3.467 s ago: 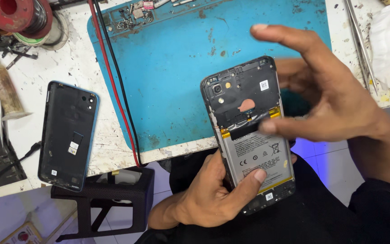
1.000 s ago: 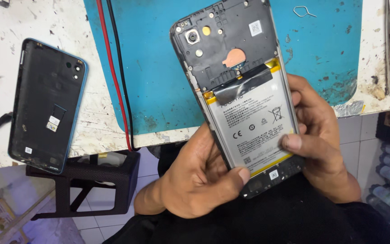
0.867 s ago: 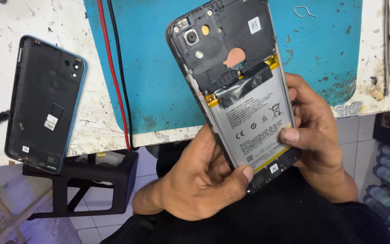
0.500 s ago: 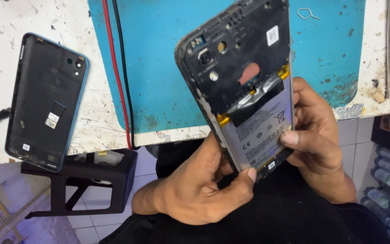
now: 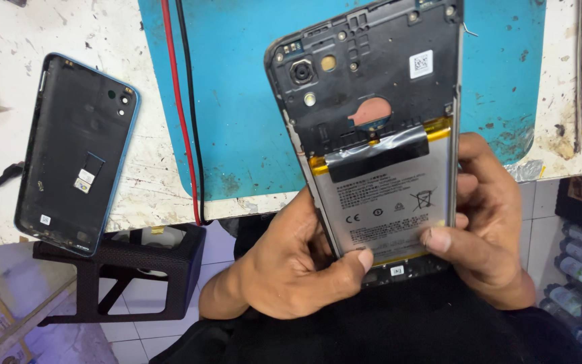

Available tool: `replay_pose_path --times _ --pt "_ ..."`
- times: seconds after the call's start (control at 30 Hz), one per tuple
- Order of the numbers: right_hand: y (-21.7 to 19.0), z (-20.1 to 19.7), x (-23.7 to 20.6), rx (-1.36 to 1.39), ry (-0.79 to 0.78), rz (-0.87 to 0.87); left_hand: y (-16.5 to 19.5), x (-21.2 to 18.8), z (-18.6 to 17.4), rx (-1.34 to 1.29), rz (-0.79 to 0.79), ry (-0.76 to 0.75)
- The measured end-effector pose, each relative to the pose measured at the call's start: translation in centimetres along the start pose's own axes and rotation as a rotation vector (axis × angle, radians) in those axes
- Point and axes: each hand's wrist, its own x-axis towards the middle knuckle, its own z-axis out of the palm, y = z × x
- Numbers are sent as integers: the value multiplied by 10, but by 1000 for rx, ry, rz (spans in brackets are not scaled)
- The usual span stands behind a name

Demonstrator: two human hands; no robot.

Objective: The person holds a blue Realme smartphone, pries open the back cover by hand, and separates the rear housing to expose the internal battery. They then use a screwdriver to unscrew components from the exposed phone chassis on the work mat.

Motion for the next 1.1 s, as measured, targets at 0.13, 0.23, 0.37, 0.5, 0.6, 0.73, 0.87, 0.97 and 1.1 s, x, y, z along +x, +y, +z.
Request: replay_pose_path --times 0.13,0.23,0.37,0.5,0.6,0.73,0.87,0.97,1.1 --pt "1 -1 -4 17 -13 -38 0 0 -6 22 57 -39" --pt "2 -3 -2 1 -15 -14 4 3 -1 11 44 -16" --pt "4 0 9 63 -35 -32 14 7 10 216 32 45" --pt "6 18 20 -42 -36 -187 23 12 16 695 196 124" --pt "-1 27 23 -378 -105 -525 30 17 14 189 107 347" --pt "-26 9 53 -921 -84 -718 50 18 5 455 175 486" --pt "-53 -15 80 -1286 195 -801 81 8 0 696 45 538" --pt "-66 -23 89 -1251 123 -827 95 12 4 985 13 714" --pt "-75 -23 86 -1181 94 -711 121 33 17 1250 -35 491"
